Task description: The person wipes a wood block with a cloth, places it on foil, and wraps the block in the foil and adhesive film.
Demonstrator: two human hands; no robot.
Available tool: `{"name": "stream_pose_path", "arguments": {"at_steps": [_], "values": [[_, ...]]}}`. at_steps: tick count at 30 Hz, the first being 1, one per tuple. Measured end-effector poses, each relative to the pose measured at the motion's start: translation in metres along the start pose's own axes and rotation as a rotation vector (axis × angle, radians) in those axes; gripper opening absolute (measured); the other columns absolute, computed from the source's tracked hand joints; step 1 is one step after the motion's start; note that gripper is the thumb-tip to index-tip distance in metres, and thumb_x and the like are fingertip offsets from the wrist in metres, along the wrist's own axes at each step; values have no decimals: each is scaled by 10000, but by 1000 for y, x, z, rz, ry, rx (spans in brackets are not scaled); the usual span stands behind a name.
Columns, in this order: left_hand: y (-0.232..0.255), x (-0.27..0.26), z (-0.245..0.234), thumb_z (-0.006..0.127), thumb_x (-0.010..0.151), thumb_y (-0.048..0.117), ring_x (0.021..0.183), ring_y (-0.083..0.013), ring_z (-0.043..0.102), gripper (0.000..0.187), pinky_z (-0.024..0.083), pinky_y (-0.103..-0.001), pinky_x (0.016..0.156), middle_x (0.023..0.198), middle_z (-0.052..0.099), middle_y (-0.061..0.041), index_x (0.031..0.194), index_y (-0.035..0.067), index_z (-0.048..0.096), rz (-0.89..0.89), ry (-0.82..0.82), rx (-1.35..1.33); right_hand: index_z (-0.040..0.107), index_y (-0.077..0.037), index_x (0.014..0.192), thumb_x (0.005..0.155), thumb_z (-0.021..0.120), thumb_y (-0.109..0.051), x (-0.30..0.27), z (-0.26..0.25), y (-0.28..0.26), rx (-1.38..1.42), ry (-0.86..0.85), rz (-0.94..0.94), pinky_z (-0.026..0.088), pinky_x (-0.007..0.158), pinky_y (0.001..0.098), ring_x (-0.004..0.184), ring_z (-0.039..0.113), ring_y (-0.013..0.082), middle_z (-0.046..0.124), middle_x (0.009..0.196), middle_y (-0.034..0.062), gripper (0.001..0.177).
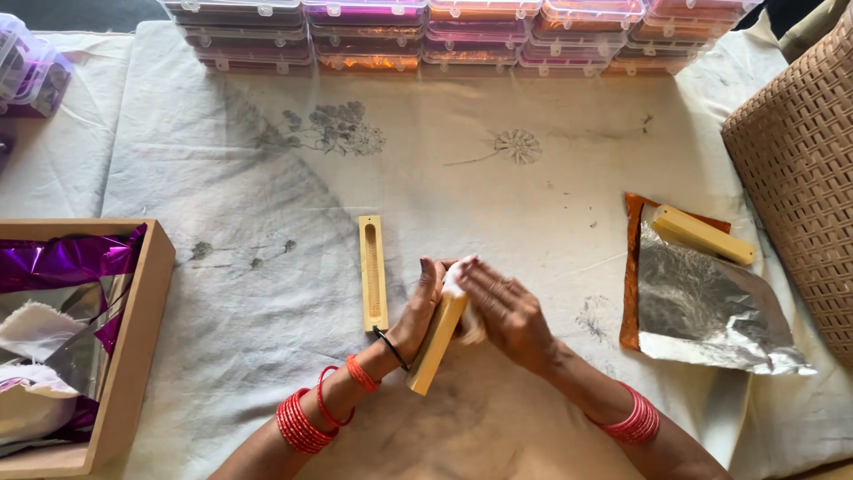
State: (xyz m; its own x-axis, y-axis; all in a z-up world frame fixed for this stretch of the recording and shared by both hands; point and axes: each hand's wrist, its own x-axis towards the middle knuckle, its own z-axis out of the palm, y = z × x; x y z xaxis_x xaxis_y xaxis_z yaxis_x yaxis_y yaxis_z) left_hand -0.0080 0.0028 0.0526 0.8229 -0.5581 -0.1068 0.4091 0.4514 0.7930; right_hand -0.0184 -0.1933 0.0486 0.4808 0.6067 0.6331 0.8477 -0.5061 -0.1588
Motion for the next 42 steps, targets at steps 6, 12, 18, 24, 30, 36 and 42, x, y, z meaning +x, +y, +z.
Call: {"name": "stream_pose_path", "arguments": {"at_steps": [6,12,18,24,30,36,42], "values": [[-12,8,-21,284,833,839,716,-135,658,900,607,-326,580,897,563,-60,1378,130,388,1,128,-60,644,-52,1377,991,658,-22,-30,25,-15,15,-15,45,624,999,404,1356,594,322,644,1408,142,387],[-17,13,-28,358,957,790,670,-98,549,831,526,-264,576,896,559,-46,1401,96,468,54,169,-129,677,-172,1375,1014,704,-156,-9,12,-34,91,-138,-248,625,1001,333,1339,646,179,693,1407,29,362],[-11,3,-16,386,1023,627,686,-140,518,620,454,-284,565,912,551,-42,1370,131,520,12,199,-87,619,-29,1410,1069,605,-95,-4,0,24,-42,66,230,542,1162,432,1394,607,304,629,1457,165,348],[-6,0,-9,505,1094,377,1054,-198,535,395,477,-330,901,1149,516,-109,1330,73,597,547,345,760,465,-3,1517,988,628,-88,6,-11,32,28,125,547,235,1234,493,1504,358,349,416,1610,182,560],[5,-2,1,577,1048,332,1162,-300,552,385,439,-419,1021,1266,546,-136,1339,80,578,514,220,1246,561,-135,1466,1048,612,-137,8,-19,22,-18,102,458,326,1243,452,1506,440,263,519,1565,112,421],[28,-19,31,707,868,422,1226,-390,464,503,320,-493,1013,1355,499,-218,1291,160,633,696,-32,1553,614,-169,1399,1065,580,-194,3,-35,62,-330,190,431,308,1200,495,1417,454,282,506,1529,102,337],[3,-15,11,686,799,213,1268,-347,476,542,318,-519,1071,1370,527,-174,1327,108,619,575,204,1596,639,-150,1370,1106,486,-134,-30,-153,94,-710,51,433,439,1069,501,1157,656,234,709,1273,73,306]]}}
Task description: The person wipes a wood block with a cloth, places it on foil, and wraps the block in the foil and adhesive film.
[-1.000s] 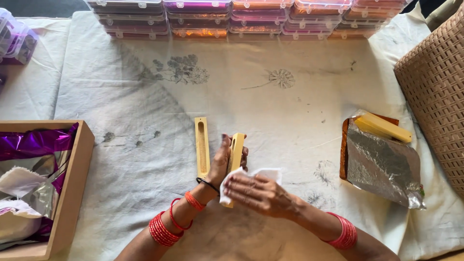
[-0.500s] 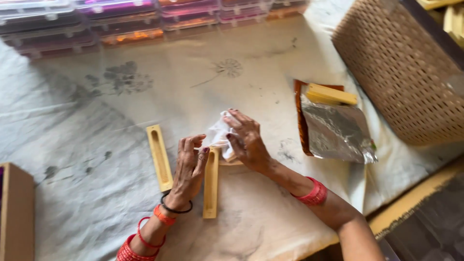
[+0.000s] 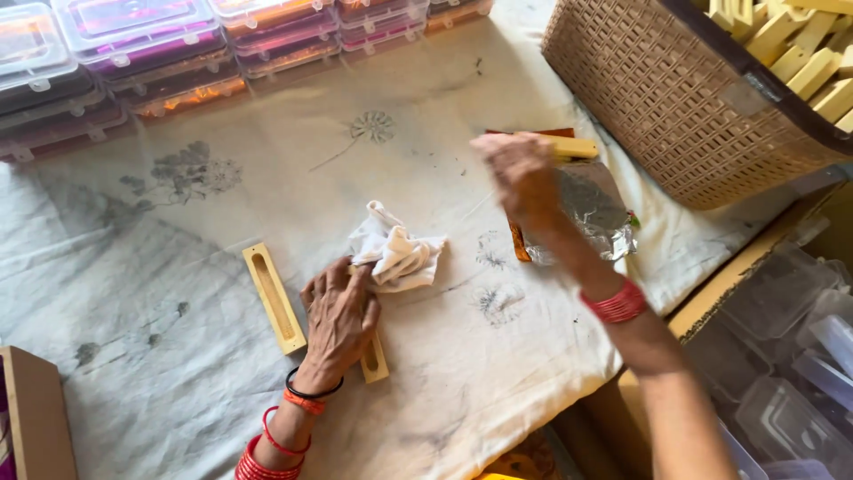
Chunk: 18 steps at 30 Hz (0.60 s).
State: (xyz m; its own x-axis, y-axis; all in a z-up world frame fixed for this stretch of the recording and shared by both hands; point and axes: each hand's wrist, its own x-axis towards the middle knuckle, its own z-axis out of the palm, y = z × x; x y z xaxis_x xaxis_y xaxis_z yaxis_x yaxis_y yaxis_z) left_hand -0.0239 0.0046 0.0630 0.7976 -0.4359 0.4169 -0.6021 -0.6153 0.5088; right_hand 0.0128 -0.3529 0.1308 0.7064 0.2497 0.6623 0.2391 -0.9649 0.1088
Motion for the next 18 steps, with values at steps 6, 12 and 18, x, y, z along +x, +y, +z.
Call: {"name": "stream_pose_path", "arguments": {"at_steps": [6,12,18], "values": [[-16,1,7,642,802,87,1400,-382,411,461,279,-528,1161,1395,526,-187,1262,127,654,-111,177,156,662,-72,1363,1066,593,-104,-137,-2,232,-429,-172,-18,545,609,311,758,648,170,723,998,105,306],[-25,15,-12,607,721,-17,1406,-371,440,471,274,-537,1174,1369,575,-144,1160,132,686,-81,254,250,594,-48,1393,957,569,-121,-234,-46,206,-119,-779,552,618,731,435,813,701,306,688,1111,217,443],[-34,14,-13,607,864,40,1226,-369,526,310,347,-500,1091,1275,621,-171,1168,7,661,-103,263,97,507,-48,1393,1012,378,147,-282,-42,202,-71,-419,379,574,545,259,774,657,238,660,1006,179,446]]}}
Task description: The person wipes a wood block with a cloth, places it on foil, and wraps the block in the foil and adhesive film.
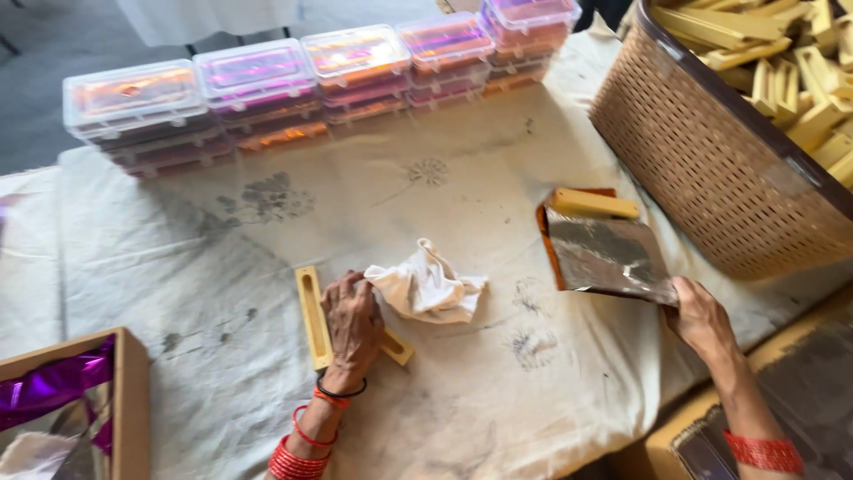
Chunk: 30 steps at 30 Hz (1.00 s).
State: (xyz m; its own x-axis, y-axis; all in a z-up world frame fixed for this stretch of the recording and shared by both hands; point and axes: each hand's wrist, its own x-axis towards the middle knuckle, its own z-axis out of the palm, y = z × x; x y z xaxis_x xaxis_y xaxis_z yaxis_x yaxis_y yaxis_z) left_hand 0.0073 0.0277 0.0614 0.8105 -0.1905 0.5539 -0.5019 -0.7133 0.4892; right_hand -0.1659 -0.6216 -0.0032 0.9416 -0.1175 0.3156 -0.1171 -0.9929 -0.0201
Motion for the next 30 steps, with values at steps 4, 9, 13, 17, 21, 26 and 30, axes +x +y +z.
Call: {"name": "stream_pose_path", "arguments": {"at_steps": [4,9,13,17,21,26,30], "values": [[4,4,-6,622,884,99,1216,-382,522,253,343,-509,1085,1256,622,-171,1115,6,662,15,6,16,373,-6,1521,1014,405,128,-15,33,43,-24,80,-92,451,462,299,519,559,231,598,693,129,525],[6,-1,-3,674,917,154,1292,-376,502,350,367,-491,1088,1321,577,-206,1220,-8,608,197,48,-161,419,-61,1234,1032,510,53,-25,1,23,118,125,-118,454,433,271,452,506,167,649,788,165,249],[39,6,-30,740,860,257,1276,-372,476,599,352,-505,1080,1340,529,-241,1328,-64,549,499,-10,-407,531,-30,1261,891,608,-54,-27,-21,16,-121,-455,374,543,428,270,471,608,148,712,803,139,379],[48,0,-31,764,860,267,1207,-343,537,450,408,-468,1003,1238,590,-165,1218,31,623,499,-256,-267,587,-222,1371,1055,477,-233,11,-171,-134,17,-732,500,622,602,429,577,680,282,831,916,-9,335],[47,-1,-33,748,862,223,1153,-301,568,328,434,-441,940,1192,618,-113,1133,74,639,450,-331,-251,684,-226,1298,1011,605,-323,2,-159,-185,479,-739,-241,309,1096,553,900,767,120,854,1045,-38,313],[51,0,-38,731,876,203,1146,-307,572,317,435,-445,941,1184,625,-121,1151,68,652,431,-343,-259,635,-50,1333,1007,636,-170,25,-200,-329,892,-891,-704,623,866,423,1013,768,262,794,1152,102,348],[52,2,-37,707,920,201,1135,-309,581,258,440,-442,947,1199,631,-130,1134,68,651,417,-361,-249,676,-74,1154,1028,626,-103,37,-225,-376,831,-1006,-824,593,857,390,951,762,255,774,1011,67,139]]}}
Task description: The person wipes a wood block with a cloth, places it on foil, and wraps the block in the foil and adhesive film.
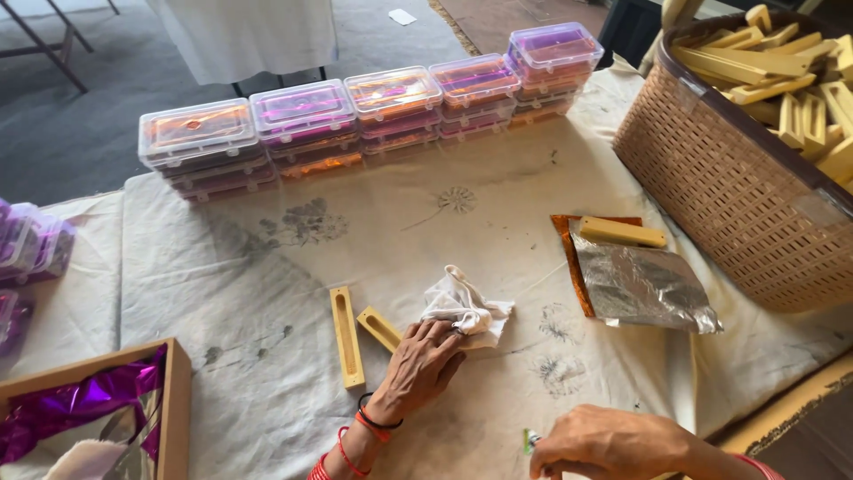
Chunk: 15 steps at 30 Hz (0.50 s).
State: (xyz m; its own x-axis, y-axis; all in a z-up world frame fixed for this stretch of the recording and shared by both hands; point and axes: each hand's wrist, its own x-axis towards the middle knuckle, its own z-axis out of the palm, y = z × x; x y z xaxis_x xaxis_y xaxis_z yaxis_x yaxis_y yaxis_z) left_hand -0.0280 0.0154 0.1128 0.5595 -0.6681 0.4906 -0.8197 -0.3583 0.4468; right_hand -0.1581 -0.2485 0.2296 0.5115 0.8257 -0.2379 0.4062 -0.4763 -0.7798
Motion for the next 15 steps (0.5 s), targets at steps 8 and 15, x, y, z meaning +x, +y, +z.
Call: {"name": "stream_pose_path", "arguments": {"at_steps": [8,15], "values": [[-4,-1,11,697,899,210,1110,-321,583,243,438,-454,939,1176,629,-142,1097,75,656,14,48,57,616,-138,1042,1008,641,-155,49,-54,-92,-261,309,-491,572,883,490,977,679,417,689,995,177,46],[-9,6,10,703,862,190,1062,-324,578,304,435,-460,886,1128,623,-138,1142,74,680,46,-17,27,470,8,915,1153,487,-144,30,-30,-17,162,185,-854,521,652,511,785,621,422,568,871,192,283]]}}
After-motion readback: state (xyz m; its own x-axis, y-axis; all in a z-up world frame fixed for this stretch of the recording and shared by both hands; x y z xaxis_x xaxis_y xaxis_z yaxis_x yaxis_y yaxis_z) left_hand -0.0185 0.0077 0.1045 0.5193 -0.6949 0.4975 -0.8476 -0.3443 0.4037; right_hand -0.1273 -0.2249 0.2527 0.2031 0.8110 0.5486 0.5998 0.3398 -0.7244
